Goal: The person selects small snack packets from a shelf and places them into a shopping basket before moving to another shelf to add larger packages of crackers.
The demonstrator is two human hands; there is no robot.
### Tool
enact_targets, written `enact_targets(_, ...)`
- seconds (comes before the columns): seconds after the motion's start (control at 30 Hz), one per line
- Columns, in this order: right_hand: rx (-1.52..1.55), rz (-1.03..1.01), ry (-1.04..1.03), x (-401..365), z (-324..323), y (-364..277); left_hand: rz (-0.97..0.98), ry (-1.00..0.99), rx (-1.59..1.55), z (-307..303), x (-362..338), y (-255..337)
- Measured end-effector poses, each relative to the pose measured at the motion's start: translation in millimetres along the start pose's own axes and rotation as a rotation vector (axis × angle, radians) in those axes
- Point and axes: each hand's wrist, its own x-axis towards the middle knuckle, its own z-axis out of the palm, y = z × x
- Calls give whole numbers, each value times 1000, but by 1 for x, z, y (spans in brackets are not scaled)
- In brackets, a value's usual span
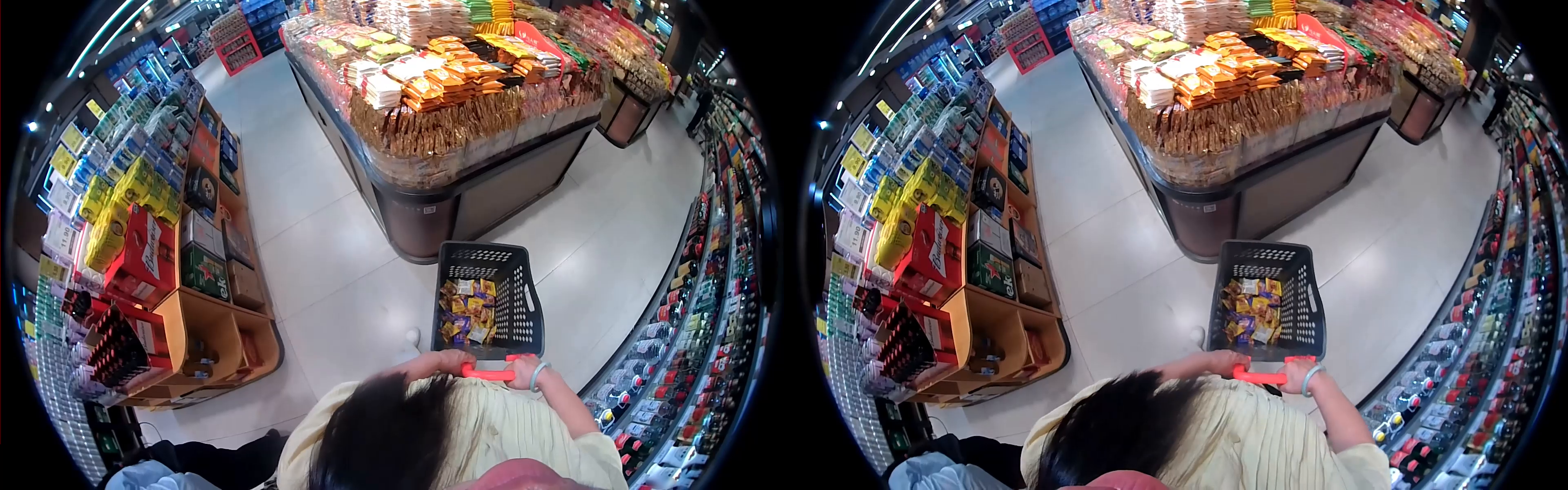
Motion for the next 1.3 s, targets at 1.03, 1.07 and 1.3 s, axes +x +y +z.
enact_targets(1.03, -608, -322, 136, 82, -88, 6, -339, 44, 182, -39, -27, 44)
enact_targets(1.07, -608, -328, 135, 87, -90, 4, -343, 46, 180, -39, -29, 39)
enact_targets(1.3, -631, -411, 62, 107, -97, -15, -360, 71, 168, -45, -47, 32)
